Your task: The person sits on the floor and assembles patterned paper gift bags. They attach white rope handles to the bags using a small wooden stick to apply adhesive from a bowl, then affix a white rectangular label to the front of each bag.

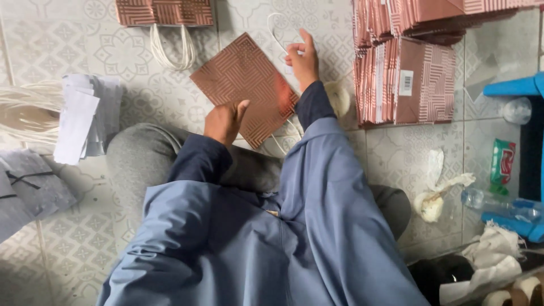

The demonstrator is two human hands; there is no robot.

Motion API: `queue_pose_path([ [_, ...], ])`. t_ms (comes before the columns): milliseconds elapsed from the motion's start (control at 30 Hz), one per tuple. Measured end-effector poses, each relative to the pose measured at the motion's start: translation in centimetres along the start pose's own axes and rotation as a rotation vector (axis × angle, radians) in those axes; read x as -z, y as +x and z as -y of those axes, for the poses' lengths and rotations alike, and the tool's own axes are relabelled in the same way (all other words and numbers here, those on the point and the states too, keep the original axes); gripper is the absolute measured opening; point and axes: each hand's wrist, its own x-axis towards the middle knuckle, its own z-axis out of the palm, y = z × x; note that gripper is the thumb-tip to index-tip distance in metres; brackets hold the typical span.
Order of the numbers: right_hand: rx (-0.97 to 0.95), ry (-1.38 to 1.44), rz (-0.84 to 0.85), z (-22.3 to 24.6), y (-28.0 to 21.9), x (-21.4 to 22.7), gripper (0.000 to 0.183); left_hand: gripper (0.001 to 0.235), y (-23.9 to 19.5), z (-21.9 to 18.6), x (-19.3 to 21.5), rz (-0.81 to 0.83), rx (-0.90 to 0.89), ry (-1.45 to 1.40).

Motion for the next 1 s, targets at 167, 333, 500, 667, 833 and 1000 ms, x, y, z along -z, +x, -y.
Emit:
queue_pose_path([
  [167, -0.273, 0.248, 0.117, 1.0, 1.9, 0.0, 0.088, 0.015, -0.3, -1.3, 1.3, -0.083, -0.132, -0.208],
  [333, -0.288, 0.269, 0.204, 3.2, 0.4, 1.2, 0.086, 0.013, -0.3, -1.9, 2.3, -0.071, -0.149, -0.300],
  [500, -0.214, 0.298, 0.061, 7.3, -3.5, 3.0, 0.061, 0.016, -0.3, -1.2, 0.9, 0.003, -0.041, 0.057],
  [667, 0.066, 0.326, 0.031, 12.2, -10.9, 7.1, 0.013, 0.022, -0.3, -0.5, -3.3, -0.068, -0.263, 0.349],
  [833, 0.216, 0.264, 0.002, 12.2, -19.8, 13.1, 0.030, 0.110, -1.9, -3.1, -6.4, -0.096, -0.498, 0.633],
  [1000, 0.109, 0.027, -0.213, 6.8, -27.1, 19.2, 0.021, 0.099, -2.4, -4.4, -8.2, -0.018, -0.445, 0.615],
])
